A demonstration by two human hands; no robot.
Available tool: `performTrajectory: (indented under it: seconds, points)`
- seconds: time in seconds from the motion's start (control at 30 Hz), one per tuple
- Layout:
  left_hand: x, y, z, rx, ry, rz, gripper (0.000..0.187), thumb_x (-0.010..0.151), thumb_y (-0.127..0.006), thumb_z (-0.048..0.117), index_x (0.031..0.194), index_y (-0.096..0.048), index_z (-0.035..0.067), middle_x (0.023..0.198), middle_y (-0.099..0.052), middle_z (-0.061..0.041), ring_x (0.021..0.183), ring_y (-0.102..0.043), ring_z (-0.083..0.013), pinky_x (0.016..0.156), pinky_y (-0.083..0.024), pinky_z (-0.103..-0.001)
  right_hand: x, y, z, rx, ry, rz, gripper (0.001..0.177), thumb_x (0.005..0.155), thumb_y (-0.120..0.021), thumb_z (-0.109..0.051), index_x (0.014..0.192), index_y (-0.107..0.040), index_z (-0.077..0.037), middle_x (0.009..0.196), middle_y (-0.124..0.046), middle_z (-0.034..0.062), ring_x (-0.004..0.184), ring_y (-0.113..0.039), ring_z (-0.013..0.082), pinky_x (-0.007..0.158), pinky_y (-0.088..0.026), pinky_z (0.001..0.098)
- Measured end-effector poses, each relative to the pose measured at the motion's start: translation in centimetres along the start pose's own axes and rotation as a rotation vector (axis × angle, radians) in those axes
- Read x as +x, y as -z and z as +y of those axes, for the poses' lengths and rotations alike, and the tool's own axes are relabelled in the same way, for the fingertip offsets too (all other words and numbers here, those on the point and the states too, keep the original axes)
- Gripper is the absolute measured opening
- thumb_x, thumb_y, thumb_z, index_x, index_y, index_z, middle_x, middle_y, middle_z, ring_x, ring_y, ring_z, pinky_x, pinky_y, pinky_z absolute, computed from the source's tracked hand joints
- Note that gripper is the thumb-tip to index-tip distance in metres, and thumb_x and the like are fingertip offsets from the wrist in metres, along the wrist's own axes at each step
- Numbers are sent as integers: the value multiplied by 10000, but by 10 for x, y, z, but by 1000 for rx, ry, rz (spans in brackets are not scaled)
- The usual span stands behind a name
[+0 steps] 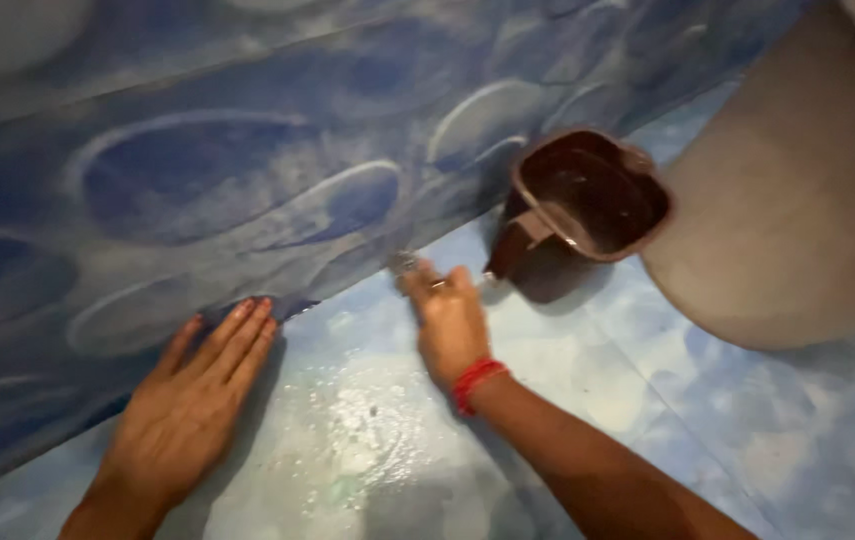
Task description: The person scrubs the tiled floor and the lower edge of the wall using a metal scouring pad, then dips a small brown pitcher into a bucket of water and pours it over the floor.
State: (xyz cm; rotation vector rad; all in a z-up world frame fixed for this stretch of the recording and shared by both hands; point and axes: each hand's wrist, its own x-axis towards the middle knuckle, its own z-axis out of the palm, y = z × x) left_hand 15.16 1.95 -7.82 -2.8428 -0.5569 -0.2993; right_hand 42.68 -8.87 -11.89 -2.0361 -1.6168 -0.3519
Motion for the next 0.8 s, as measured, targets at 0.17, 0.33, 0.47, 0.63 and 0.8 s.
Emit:
performTrajectory:
  seconds: [0.17, 0.33, 0.47, 0.63, 0.8]
  points:
    - [-3, -4, -4, 12, -19, 61, 650, 908, -307, 99, 1555, -262, 79, 1644, -205, -55, 1480, -168, -187, 1204, -144, -472, -18, -56, -116, 825, -608, -24, 237, 1020, -524, -178, 1075, -584, 44, 971, -730, 261, 756, -464, 352, 707, -423, 474]
    - [-23, 6, -11, -92, -64, 99, 609, 927, -397, 127, 1520, -278, 58, 1646, -243, -81, 1516, -204, -204, 1231, -152, -456, -25, -57, -136, 833, -455, -235, 289, 1024, -649, -156, 885, -613, 94, 769, -665, 239, 733, -612, 344, 717, -501, 439]
    - [-36, 12, -17, -55, -108, 191, 738, 831, -349, 28, 1564, -263, 26, 1683, -252, -106, 1559, -227, -231, 1281, -146, -508, -14, -3, -37, -17, 110, 83, 536, 866, -355, 97, 1333, -617, 67, 965, -714, 192, 745, -613, 301, 648, -491, 360]
    - [-36, 20, 4, 201, 93, -290, 867, 775, -410, 26, 1606, -204, 155, 1715, -146, -33, 1554, -139, -200, 1246, -104, -506, -52, -24, -103, 1058, -631, -48, 320, 1075, -478, -264, 1153, -619, 12, 988, -750, 141, 832, -670, 235, 740, -540, 308]
    - [-35, 44, 30, 137, 226, -360, 727, 895, -362, 102, 1604, -216, 177, 1710, -166, -30, 1559, -126, -184, 1218, -77, -455, -74, 1, -118, 736, -659, -511, 310, 1027, -534, -355, 970, -566, -52, 803, -700, 180, 640, -630, 210, 613, -506, 339]
